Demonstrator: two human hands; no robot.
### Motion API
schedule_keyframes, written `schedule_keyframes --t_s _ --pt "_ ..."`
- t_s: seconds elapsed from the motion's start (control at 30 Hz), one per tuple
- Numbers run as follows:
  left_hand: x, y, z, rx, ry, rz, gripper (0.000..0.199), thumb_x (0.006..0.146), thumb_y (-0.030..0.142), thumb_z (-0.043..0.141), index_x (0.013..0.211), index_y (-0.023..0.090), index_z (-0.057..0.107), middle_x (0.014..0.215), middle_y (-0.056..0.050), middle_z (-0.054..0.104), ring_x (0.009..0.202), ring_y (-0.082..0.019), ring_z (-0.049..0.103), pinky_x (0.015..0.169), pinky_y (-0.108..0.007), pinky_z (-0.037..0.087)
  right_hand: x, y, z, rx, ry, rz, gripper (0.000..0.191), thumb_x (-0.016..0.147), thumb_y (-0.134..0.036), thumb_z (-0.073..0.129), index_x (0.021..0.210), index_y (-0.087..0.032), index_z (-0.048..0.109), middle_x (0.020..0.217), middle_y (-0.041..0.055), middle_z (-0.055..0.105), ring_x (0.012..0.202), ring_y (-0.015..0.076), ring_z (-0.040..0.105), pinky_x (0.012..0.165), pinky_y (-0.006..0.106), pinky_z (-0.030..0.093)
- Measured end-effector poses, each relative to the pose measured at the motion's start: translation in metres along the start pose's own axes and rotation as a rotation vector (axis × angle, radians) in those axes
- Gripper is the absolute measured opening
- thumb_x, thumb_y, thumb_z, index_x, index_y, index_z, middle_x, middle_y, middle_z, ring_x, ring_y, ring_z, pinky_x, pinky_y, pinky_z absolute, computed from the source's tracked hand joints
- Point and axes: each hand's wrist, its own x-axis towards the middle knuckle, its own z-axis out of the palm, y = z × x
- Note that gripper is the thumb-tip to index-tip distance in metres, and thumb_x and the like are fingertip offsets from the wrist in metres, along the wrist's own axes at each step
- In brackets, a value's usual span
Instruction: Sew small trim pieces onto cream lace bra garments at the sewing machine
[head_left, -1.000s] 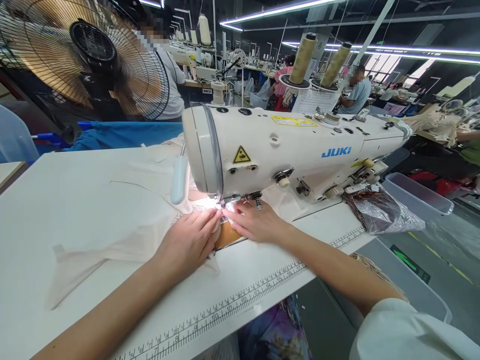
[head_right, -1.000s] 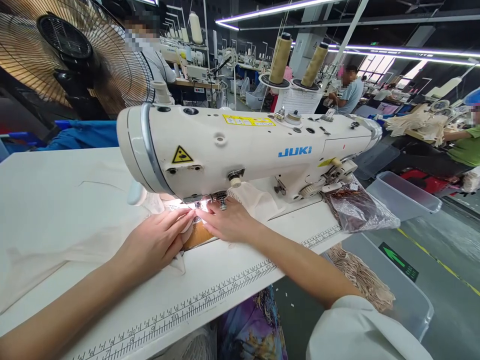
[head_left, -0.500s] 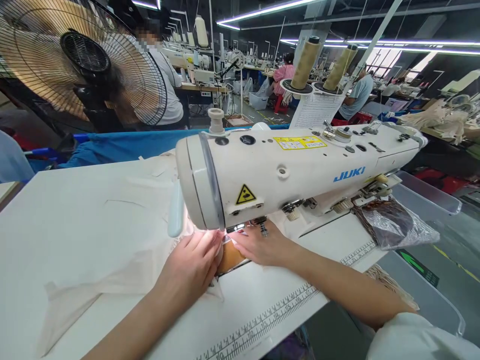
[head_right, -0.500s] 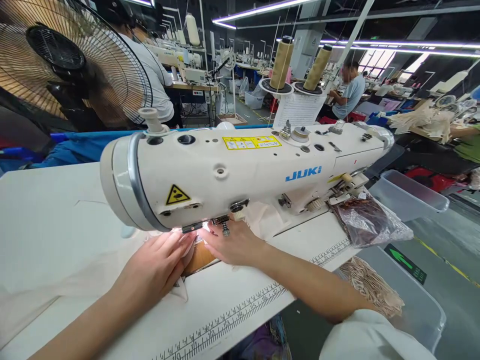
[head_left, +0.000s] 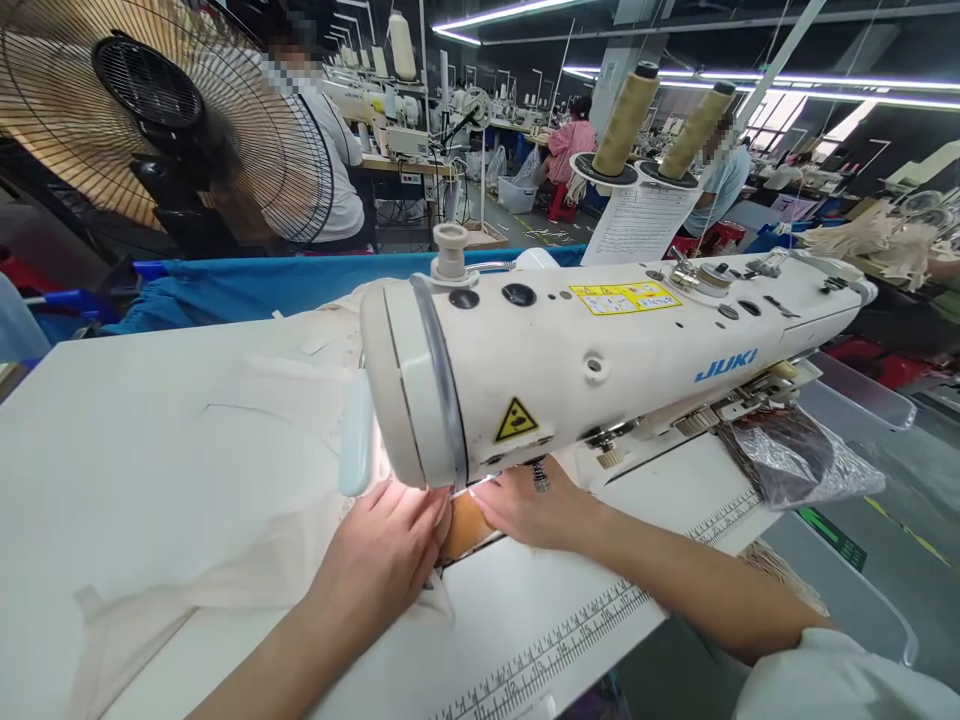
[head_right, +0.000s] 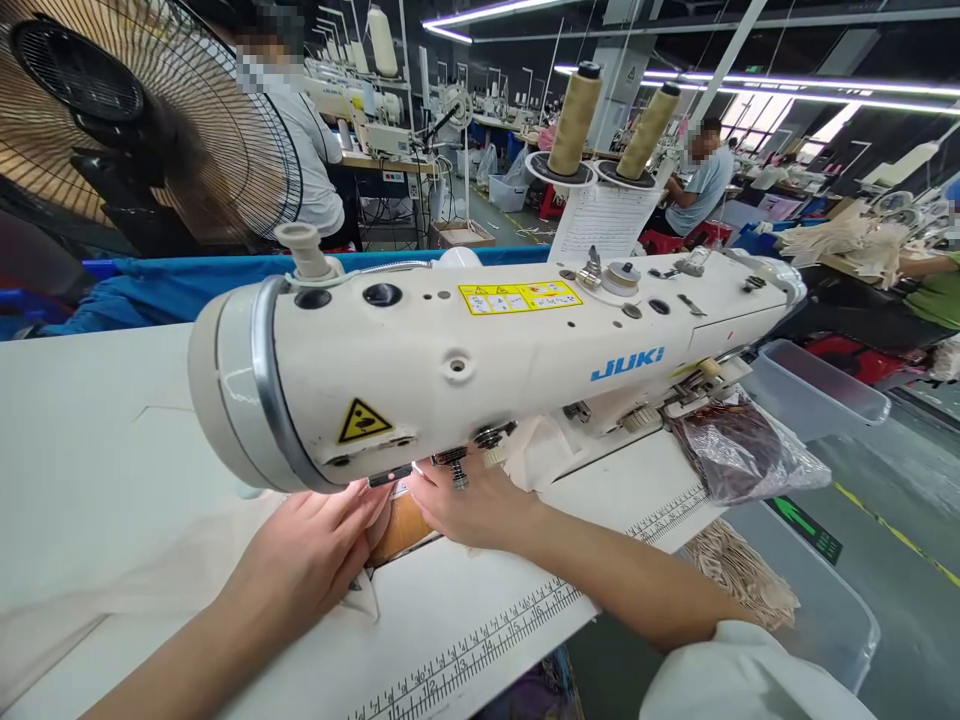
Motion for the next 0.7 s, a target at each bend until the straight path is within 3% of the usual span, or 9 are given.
schedule_keyframes --t_s 0.2,0.33,0.47,0.57,0.63,0.7 --pt "-0.004 -0.004 0.002 -0.042 -0.058 -0.025 0.032 0.093 0.01 0.037 0.11 0.017 0.063 0.087 -0.006 0.067 0.064 -0.019 0.056 0.058 -0.034 0.037 0.004 0.002 -0.007 0.14 -0.136 0.026 0.033 0.102 -0.023 0.038 0.12 -0.025 0.066 0.096 0.0064 0.065 0.07 0.017 0.052 0.051 0.032 0.032" --pt "-0.004 -0.009 0.002 -0.016 -0.042 -0.017 0.032 0.094 0.011 0.037 0.115 0.016 0.061 0.076 -0.003 0.062 0.057 -0.019 0.053 0.056 -0.035 0.038 0.003 0.005 -0.006 0.203 -0.119 0.021 0.033 0.101 -0.021 0.039 0.121 -0.025 0.064 0.109 0.0075 0.068 0.077 0.0173 0.055 0.06 0.034 0.04" --pt "-0.003 -0.002 -0.008 -0.045 -0.049 -0.021 0.035 0.096 0.012 0.037 0.124 0.015 0.056 0.091 -0.007 0.068 0.074 -0.02 0.062 0.065 -0.034 0.047 -0.001 0.008 0.001 0.215 -0.015 0.056 0.029 0.101 -0.025 0.043 0.121 -0.024 0.064 0.112 0.0072 0.07 0.1 0.0223 0.06 0.079 0.037 0.046" --pt "-0.008 0.015 -0.016 -0.025 -0.038 -0.056 0.036 0.099 0.022 0.041 0.132 0.012 0.053 0.109 -0.013 0.07 0.091 -0.026 0.066 0.07 -0.037 0.053 -0.006 0.008 0.003 0.223 0.043 0.1 0.038 0.098 -0.047 0.052 0.123 -0.02 0.063 0.1 0.0096 0.072 0.099 0.0264 0.061 0.085 0.041 0.047" --pt "-0.015 0.023 -0.018 0.028 -0.057 -0.111 0.04 0.099 0.026 0.043 0.136 0.012 0.051 0.115 -0.015 0.069 0.088 -0.026 0.068 0.057 -0.034 0.051 -0.01 0.008 0.003 0.219 -0.007 0.124 0.048 0.095 -0.054 0.056 0.127 -0.018 0.061 0.098 0.0111 0.073 0.09 0.0253 0.063 0.079 0.039 0.048" --pt "-0.02 0.02 -0.018 0.065 -0.134 -0.193 0.042 0.096 0.018 0.039 0.136 0.016 0.052 0.119 -0.013 0.07 0.068 -0.019 0.066 0.039 -0.031 0.037 -0.011 0.011 0.006 0.214 -0.104 0.165 0.038 0.097 -0.039 0.056 0.129 -0.019 0.061 0.092 0.0096 0.073 0.078 0.0208 0.063 0.069 0.034 0.046"
